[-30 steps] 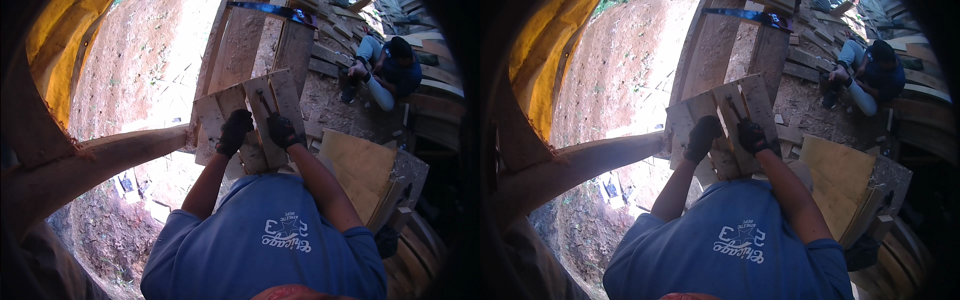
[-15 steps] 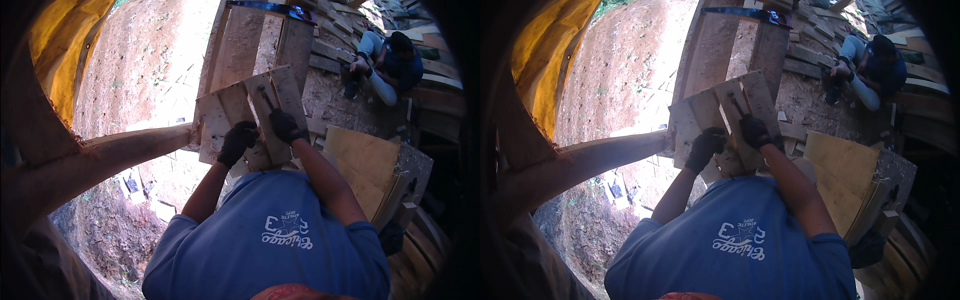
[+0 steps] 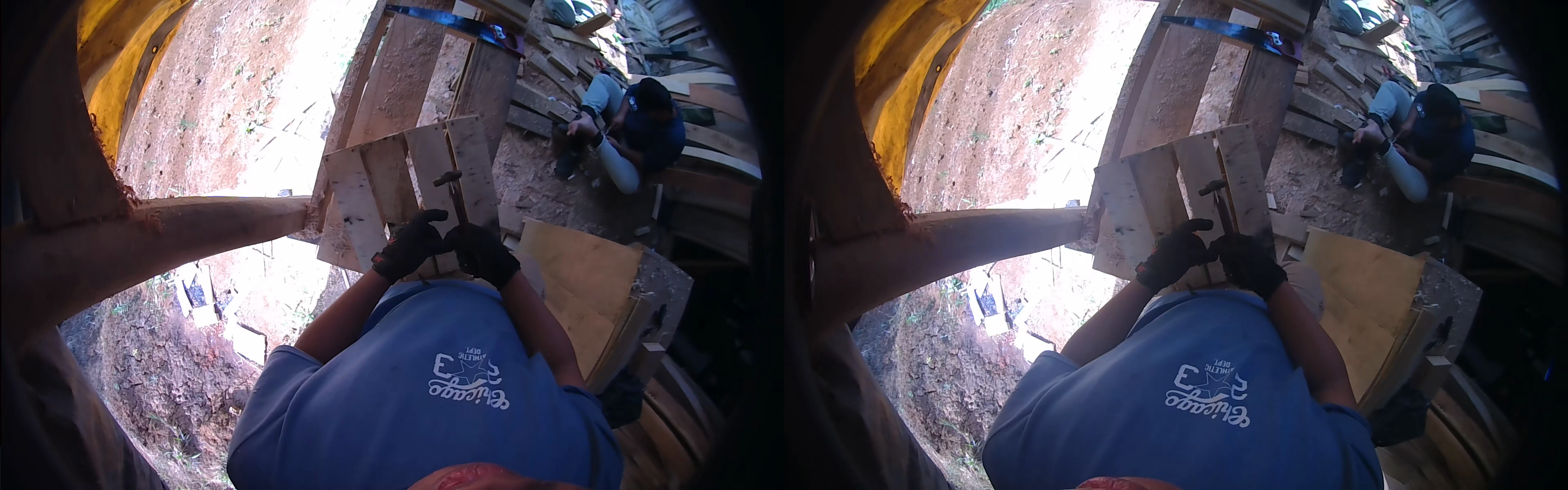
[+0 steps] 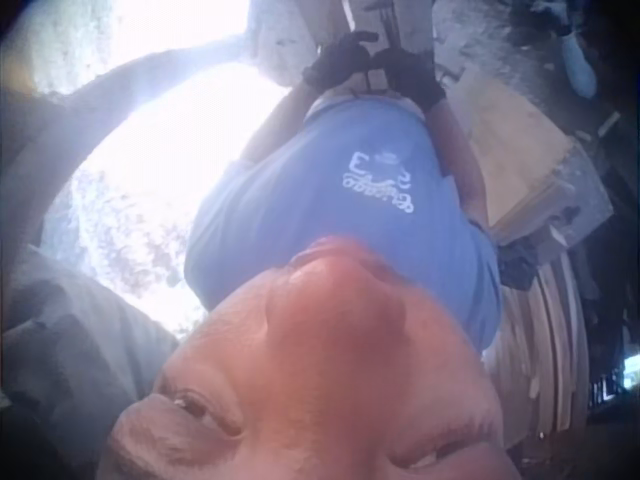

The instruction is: The person hammers nails into wooden slats to assemble a crate while another person holds the components in place.

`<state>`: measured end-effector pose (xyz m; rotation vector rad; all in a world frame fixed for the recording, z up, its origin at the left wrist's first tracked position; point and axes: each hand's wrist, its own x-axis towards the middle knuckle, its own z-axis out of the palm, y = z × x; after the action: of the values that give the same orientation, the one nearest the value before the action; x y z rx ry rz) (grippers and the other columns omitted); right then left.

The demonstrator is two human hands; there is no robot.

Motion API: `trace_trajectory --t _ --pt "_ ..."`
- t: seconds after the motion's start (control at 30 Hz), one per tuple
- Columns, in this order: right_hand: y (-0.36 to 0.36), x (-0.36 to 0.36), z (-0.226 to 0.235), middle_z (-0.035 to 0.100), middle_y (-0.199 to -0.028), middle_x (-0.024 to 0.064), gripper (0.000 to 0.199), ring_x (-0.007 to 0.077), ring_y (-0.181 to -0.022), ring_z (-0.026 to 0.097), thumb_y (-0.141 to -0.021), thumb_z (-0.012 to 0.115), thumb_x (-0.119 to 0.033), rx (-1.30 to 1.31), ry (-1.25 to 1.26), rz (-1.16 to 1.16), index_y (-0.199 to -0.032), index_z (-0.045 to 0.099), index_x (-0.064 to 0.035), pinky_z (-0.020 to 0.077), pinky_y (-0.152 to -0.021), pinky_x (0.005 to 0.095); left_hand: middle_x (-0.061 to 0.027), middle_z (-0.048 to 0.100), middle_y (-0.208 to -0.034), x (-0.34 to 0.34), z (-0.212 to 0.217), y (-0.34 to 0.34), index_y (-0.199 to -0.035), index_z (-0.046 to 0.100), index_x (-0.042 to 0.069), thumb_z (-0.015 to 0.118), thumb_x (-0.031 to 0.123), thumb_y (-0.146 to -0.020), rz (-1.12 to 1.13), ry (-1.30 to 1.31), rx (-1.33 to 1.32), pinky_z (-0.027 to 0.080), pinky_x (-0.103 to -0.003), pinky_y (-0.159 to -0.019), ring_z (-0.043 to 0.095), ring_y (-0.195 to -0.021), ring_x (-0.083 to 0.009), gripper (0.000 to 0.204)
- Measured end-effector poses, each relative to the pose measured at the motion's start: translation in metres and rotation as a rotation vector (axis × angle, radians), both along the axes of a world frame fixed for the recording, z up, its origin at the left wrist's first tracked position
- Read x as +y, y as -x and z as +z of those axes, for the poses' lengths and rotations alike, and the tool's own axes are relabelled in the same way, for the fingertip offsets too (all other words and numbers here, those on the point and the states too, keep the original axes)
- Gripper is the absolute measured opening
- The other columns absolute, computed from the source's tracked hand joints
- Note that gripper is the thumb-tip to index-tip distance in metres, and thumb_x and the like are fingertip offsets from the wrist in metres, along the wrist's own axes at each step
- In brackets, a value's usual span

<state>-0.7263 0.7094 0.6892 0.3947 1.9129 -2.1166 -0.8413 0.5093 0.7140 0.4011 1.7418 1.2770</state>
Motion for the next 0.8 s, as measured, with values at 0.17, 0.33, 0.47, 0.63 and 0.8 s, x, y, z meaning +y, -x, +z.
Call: trace_trajectory --t 0.17,0.33,0.47,0.63,0.8 --pt "0.013 0.004 0.018 0.063 -0.076 -0.0037 0.018 0.0053 -0.059 0.055 -0.103 0.065 -0.022 -0.468 0.378 -0.047 -0.111 0.074 -0.0085 0.0445 -0.052 0.0250 -0.0027 0.070 -0.081 -0.005 -0.008 0.003 -0.141 0.057 0.006 0.084 0.019 -0.090 0.011 -0.063 0.105 0.055 -0.029 -0.080 0.070 -0.082 -0.0114 0.059" --pt "0.031 -0.006 0.018 0.060 -0.074 -0.0012 0.021 0.0093 -0.057 0.056 -0.102 0.064 -0.024 -0.415 0.108 -0.199 -0.110 0.074 -0.0077 0.0446 -0.050 0.0274 -0.0076 0.075 -0.099 -0.011 -0.009 0.020 -0.146 0.053 0.007 0.083 0.028 -0.092 -0.075 0.111 0.290 0.055 -0.036 -0.093 0.073 -0.099 -0.0204 0.065" --pt "0.095 -0.013 0.045 0.063 -0.074 0.0051 0.022 0.0205 -0.061 0.063 -0.101 0.066 -0.026 -0.418 -0.372 -0.334 -0.106 0.073 -0.0055 0.0510 -0.056 0.0384 -0.0190 0.058 -0.140 -0.032 -0.030 0.061 -0.155 0.042 0.005 0.080 0.046 -0.090 0.174 0.338 0.803 0.038 -0.048 -0.116 0.051 -0.135 -0.0329 0.086" --pt "0.167 0.002 0.001 0.071 -0.089 0.0211 0.026 0.0446 -0.086 0.070 -0.099 0.067 -0.032 0.222 -0.986 -0.286 -0.099 0.069 -0.0059 0.0532 -0.078 0.0547 -0.0255 0.008 -0.175 -0.020 -0.054 0.111 -0.168 0.010 0.002 0.080 0.072 -0.075 -0.165 0.782 0.765 0.002 -0.061 -0.129 0.003 -0.163 -0.0434 0.136" --pt "0.220 0.000 -0.025 0.072 -0.087 0.0203 0.025 0.0451 -0.089 0.071 -0.101 0.063 -0.031 0.294 -1.092 -0.171 -0.097 0.065 -0.0060 0.0537 -0.076 0.0561 -0.0240 0.007 -0.175 -0.020 -0.055 0.118 -0.169 0.006 0.003 0.081 0.074 -0.071 -0.179 0.756 0.723 0.002 -0.064 -0.128 0.001 -0.163 -0.0429 0.142"
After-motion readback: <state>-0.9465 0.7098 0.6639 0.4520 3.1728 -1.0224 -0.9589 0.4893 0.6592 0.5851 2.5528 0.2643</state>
